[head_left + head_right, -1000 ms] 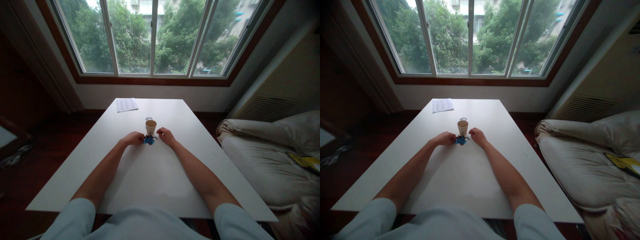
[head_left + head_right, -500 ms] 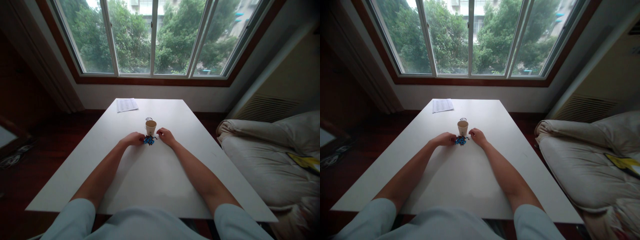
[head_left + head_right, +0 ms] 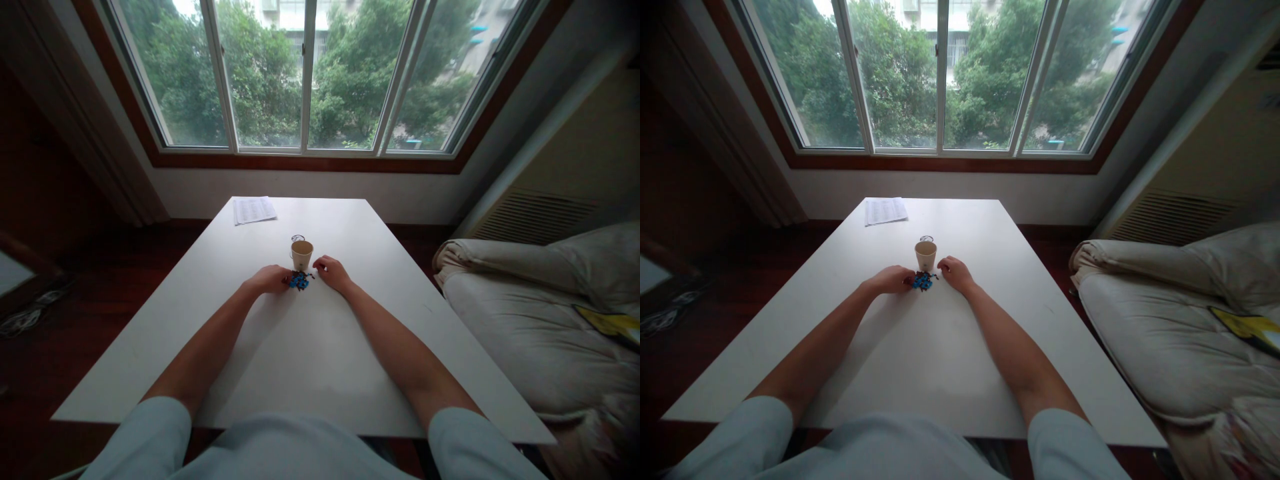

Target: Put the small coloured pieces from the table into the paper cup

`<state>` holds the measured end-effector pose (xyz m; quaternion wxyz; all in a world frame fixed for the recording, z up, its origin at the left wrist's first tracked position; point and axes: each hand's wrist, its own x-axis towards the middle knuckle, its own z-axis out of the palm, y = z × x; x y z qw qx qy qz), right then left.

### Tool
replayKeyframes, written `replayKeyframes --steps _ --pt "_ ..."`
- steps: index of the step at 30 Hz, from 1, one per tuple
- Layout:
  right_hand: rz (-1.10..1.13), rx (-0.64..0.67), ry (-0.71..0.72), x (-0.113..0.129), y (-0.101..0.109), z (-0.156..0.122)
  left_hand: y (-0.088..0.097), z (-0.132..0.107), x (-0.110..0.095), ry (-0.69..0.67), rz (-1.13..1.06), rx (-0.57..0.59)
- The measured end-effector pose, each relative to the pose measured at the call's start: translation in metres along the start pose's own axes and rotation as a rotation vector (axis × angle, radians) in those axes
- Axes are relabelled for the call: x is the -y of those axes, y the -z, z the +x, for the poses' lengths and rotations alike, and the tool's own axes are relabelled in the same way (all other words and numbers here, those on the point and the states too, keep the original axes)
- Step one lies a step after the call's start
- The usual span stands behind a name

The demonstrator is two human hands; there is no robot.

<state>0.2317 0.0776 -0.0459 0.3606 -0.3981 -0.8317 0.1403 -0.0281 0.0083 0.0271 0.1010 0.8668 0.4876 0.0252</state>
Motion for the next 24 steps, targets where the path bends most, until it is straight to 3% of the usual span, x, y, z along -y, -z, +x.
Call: replayKeyframes --steps 24 --pt "-0.014 -0.019 -0.006 0.0049 0.0014 0.0011 -0.0072 0.0042 -0.0003 -0.07 -0.042 -0.083"
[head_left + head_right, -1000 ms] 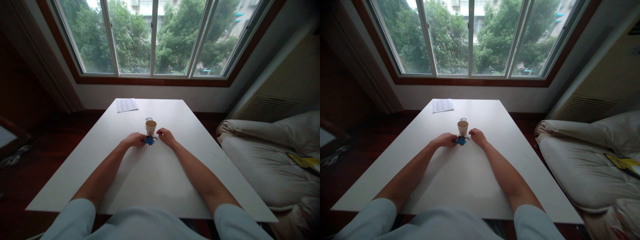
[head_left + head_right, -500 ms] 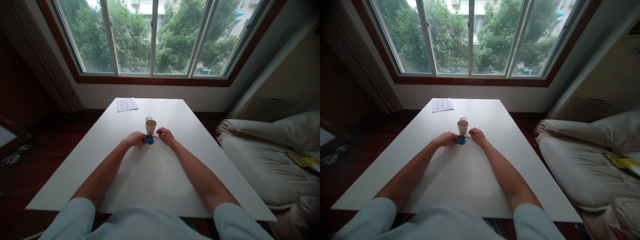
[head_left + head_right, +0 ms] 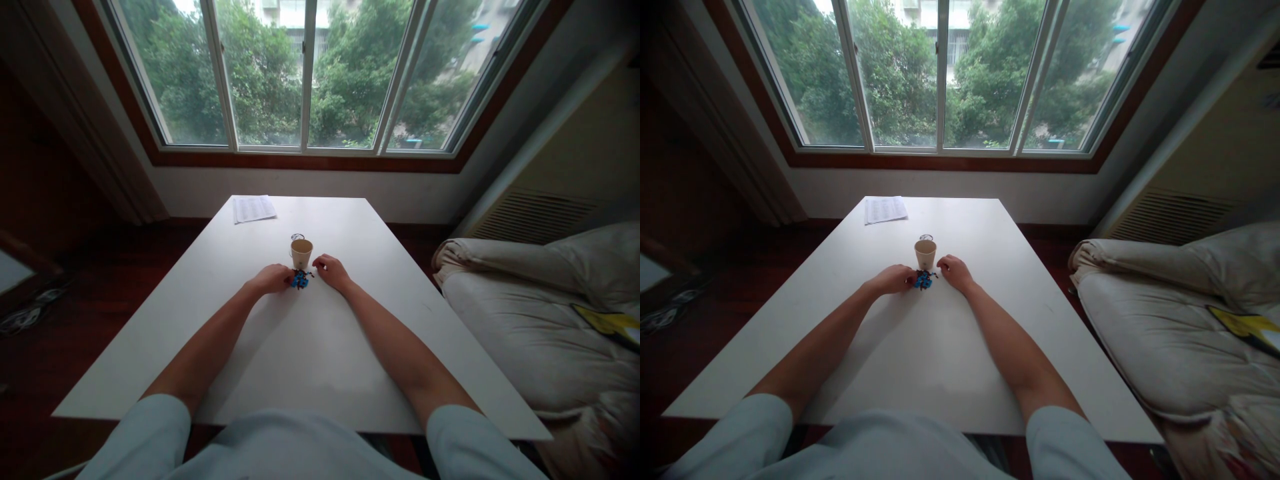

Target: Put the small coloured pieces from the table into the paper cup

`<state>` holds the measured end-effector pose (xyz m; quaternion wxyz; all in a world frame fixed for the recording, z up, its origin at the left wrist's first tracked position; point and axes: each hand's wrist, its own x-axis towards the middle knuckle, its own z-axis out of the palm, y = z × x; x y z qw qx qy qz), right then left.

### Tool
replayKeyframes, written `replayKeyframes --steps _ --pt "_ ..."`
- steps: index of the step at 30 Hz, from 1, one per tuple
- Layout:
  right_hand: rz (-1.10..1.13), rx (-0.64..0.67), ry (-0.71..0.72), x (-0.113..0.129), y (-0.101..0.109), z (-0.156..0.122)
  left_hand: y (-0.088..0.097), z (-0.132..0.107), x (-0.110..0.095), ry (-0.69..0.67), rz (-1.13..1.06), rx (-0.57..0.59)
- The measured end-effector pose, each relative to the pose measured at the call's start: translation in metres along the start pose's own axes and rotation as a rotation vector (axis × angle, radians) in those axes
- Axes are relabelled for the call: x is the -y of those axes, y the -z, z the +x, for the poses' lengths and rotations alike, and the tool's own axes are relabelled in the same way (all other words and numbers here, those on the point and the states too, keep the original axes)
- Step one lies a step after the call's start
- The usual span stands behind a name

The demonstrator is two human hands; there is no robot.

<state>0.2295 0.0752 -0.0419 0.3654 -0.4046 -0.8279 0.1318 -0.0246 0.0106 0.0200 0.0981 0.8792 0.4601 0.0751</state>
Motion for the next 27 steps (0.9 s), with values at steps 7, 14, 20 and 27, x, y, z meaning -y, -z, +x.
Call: replayKeyframes --steps 7,14,20,27 --pt "0.009 -0.011 0.02 -0.004 -0.002 0.0 0.002 -0.001 -0.002 -0.012 0.0 0.004" --pt "0.009 -0.021 0.012 -0.005 -0.001 -0.001 0.015 -0.003 -0.005 -0.045 -0.043 -0.061" --pt "0.001 -0.029 0.0 -0.006 -0.002 -0.002 0.025 0.002 -0.011 -0.125 -0.123 -0.152" --pt "-0.006 -0.022 -0.009 -0.003 -0.001 -0.002 0.026 0.003 -0.013 -0.12 -0.208 -0.196"
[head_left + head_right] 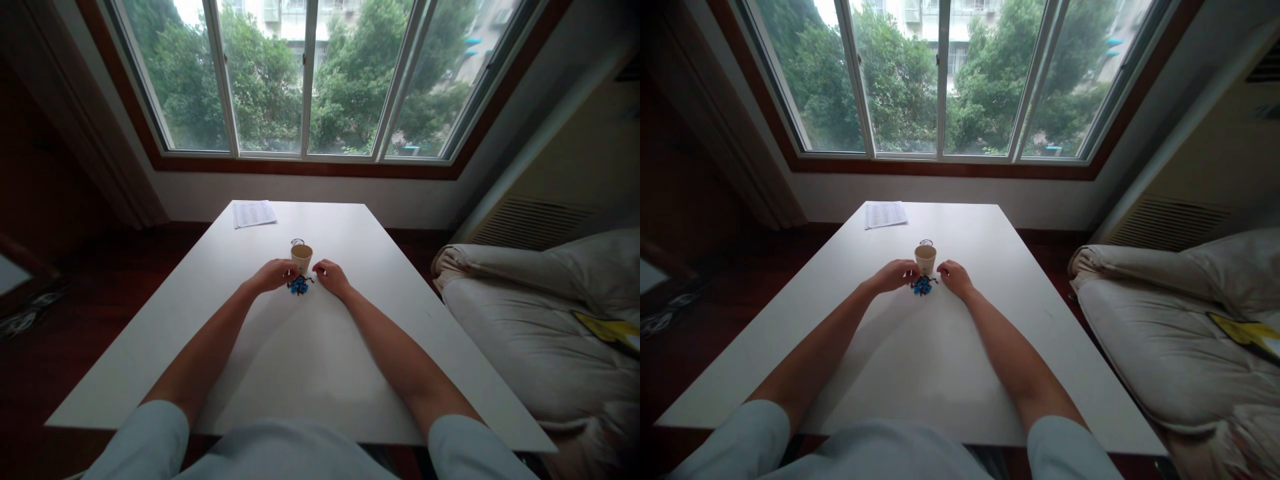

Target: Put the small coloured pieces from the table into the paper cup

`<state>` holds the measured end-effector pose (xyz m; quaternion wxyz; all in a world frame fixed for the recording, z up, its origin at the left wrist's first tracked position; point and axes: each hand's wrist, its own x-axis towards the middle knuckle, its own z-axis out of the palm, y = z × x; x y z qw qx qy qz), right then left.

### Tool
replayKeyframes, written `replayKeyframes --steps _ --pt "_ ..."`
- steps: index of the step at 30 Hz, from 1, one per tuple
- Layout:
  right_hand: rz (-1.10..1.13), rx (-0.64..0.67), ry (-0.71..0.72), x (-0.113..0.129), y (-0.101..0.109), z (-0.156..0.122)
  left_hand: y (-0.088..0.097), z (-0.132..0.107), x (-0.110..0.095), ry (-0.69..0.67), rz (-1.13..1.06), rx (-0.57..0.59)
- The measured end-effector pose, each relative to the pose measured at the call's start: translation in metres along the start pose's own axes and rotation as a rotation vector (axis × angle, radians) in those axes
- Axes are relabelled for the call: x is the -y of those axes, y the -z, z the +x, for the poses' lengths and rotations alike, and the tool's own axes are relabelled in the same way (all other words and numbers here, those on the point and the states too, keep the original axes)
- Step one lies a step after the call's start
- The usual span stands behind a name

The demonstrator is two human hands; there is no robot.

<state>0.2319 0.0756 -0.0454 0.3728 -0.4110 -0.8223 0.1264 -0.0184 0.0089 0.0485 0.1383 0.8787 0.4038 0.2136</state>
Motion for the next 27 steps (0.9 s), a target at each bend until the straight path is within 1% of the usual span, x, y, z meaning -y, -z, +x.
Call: replayKeyframes --steps 4,8,11,14,18,22,27 --pt "-0.005 0.012 -0.012 0.002 0.001 0.0 0.0 0.001 0.0 0.01 -0.028 -0.052" --pt "-0.002 0.021 -0.02 0.003 0.001 0.001 -0.001 0.007 0.001 0.026 -0.07 -0.154" --pt "0.004 0.018 -0.013 0.004 0.002 0.001 -0.006 0.015 0.004 0.111 -0.128 -0.282" --pt "0.009 0.012 -0.01 0.005 0.002 0.0 -0.015 0.023 0.008 0.214 -0.243 -0.417" --pt "0.006 0.01 -0.01 0.003 0.002 0.0 -0.028 0.033 0.019 0.302 -0.417 -0.539" --pt "-0.004 0.007 -0.007 0.001 0.001 0.001 -0.037 0.042 0.028 0.367 -0.555 -0.609" --pt "-0.004 0.006 0.01 0.0 0.002 0.001 -0.038 0.053 0.029 0.377 -0.584 -0.655"
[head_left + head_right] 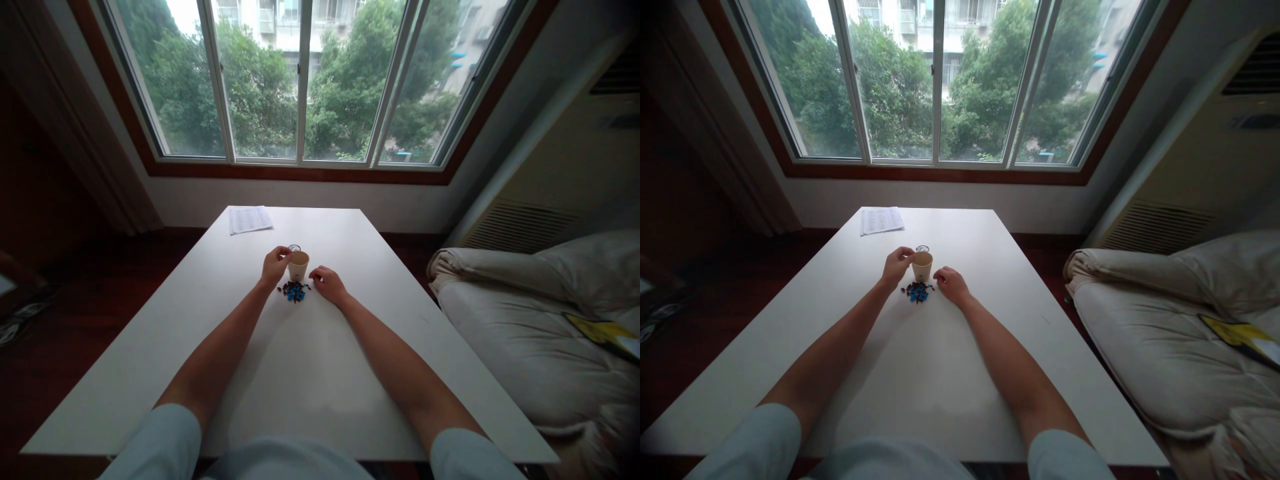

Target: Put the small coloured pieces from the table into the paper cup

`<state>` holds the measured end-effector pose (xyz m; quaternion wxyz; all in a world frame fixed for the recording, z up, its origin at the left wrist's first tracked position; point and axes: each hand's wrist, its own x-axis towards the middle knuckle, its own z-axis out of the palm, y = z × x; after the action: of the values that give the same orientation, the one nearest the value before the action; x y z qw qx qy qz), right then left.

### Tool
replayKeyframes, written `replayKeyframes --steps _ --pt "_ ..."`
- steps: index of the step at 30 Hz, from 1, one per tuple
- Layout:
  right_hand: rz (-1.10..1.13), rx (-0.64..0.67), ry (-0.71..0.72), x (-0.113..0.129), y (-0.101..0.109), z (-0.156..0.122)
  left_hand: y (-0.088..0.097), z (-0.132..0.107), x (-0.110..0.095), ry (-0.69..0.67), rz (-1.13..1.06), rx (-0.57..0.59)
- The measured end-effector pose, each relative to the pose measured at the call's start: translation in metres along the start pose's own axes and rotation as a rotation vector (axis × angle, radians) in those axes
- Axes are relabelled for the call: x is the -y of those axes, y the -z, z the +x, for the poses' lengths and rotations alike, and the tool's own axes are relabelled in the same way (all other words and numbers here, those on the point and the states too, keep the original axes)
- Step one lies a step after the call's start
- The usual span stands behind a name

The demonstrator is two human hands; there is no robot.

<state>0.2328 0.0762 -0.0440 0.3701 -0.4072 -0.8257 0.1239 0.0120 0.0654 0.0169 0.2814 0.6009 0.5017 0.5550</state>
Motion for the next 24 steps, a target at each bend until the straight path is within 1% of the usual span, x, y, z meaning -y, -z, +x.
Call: replayKeyframes --steps 5,9,14,18,24 --pt "-0.007 -0.01 -0.003 0.0 0.0 -0.001 -0.004 0.002 -0.006 -0.009 0.053 0.0" --pt "-0.001 -0.005 -0.014 -0.001 -0.001 -0.001 -0.006 -0.002 -0.003 -0.027 0.098 -0.034" --pt "0.012 -0.008 0.008 -0.003 -0.003 0.0 -0.005 -0.005 -0.001 -0.124 0.165 -0.112" --pt "0.018 -0.017 0.017 -0.003 -0.004 0.001 -0.004 -0.005 -0.005 -0.178 0.178 -0.115" --pt "0.015 -0.032 0.012 -0.001 -0.004 0.0 -0.002 -0.009 -0.008 -0.119 0.194 -0.102"
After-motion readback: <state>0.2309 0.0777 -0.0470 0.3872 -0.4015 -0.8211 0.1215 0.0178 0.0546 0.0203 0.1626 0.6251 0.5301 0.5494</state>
